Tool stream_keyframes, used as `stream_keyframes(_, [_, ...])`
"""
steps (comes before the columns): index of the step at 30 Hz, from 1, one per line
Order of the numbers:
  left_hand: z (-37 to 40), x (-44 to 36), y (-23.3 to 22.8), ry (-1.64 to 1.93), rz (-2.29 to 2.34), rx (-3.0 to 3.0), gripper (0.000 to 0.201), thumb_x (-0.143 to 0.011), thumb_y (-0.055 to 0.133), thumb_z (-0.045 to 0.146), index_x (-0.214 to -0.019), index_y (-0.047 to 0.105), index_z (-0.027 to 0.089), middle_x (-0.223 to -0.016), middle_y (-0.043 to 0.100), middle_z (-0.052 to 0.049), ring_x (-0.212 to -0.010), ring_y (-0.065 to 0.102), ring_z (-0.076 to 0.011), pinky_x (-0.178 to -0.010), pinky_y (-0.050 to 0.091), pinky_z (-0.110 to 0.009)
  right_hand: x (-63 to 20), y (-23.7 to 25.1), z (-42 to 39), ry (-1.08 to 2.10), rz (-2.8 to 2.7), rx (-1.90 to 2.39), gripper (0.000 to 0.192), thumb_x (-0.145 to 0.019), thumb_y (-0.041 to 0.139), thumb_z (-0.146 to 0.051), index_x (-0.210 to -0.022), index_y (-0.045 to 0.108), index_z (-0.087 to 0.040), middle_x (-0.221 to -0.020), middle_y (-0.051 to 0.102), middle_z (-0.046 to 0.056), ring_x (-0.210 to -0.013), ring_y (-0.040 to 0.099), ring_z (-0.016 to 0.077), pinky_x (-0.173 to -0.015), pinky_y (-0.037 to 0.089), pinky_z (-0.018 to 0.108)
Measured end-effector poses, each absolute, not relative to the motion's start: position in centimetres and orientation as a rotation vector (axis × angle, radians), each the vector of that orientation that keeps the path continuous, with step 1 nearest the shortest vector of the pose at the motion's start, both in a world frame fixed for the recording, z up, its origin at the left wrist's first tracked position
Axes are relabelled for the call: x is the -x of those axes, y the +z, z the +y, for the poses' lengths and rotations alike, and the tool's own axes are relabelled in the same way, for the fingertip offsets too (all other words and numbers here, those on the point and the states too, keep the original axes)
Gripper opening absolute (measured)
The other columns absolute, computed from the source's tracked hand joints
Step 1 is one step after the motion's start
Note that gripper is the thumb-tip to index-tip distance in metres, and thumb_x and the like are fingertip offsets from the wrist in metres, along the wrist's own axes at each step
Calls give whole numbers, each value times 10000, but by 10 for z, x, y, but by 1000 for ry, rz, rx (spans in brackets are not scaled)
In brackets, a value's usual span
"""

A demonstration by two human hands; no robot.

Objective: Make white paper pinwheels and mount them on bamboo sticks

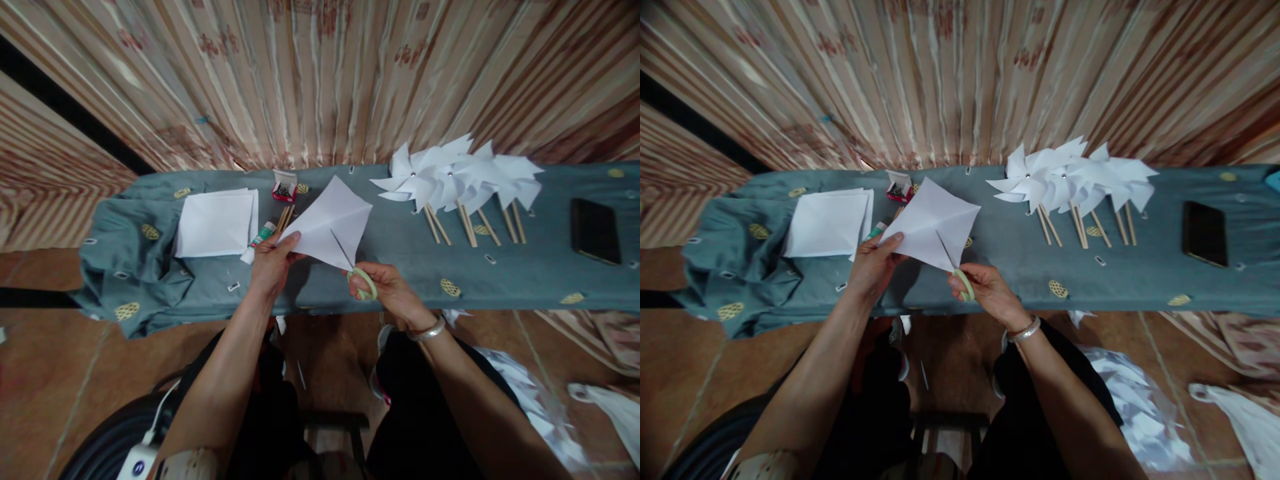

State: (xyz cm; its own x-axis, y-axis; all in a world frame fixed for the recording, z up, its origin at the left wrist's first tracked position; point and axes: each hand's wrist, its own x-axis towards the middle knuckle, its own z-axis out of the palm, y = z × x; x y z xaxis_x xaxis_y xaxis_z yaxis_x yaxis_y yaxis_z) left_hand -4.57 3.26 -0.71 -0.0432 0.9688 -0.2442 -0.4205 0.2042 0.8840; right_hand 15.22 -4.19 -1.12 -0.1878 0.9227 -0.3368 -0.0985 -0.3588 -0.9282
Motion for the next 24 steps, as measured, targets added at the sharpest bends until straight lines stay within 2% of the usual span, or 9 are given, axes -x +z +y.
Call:
stream_keyframes(7, [33,44,-7,1294,1038,-685,287,-533,867,271,-762,744,149,-829,721,-42,-710,657,-150,-610,574,-261,-156,-10,-44,1699,-1110,1248,491,-655,750,-641,-767,626,-178,-679,616,-15,-563,518,74,-534,416,211])
stream_keyframes(13, [35,48,-3,1342,1031,-663,308,-508,876,283,-753,741,152,-810,742,-53,-727,684,-179,-632,579,-279,-169,-2,-50,1841,-1226,1259,559,-736,701,-620,-1026,646,-146,-785,651,30,-664,553,115,-633,449,257])
stream_keyframes(18, [38,55,0,1391,1053,-605,375,-456,900,304,-736,715,137,-783,741,-43,-703,682,-163,-656,568,-275,-197,4,-51,1929,-1319,1238,620,-702,728,-627,-1059,651,-127,-775,667,42,-665,569,123,-618,451,251])
stream_keyframes(24, [36,57,0,1366,1055,-593,358,-466,896,281,-739,712,143,-758,733,-20,-669,666,-141,-650,556,-263,-231,7,-47,1630,-1275,1316,542,-713,730,-612,-1006,702,-158,-744,664,38,-604,554,119,-570,448,247])
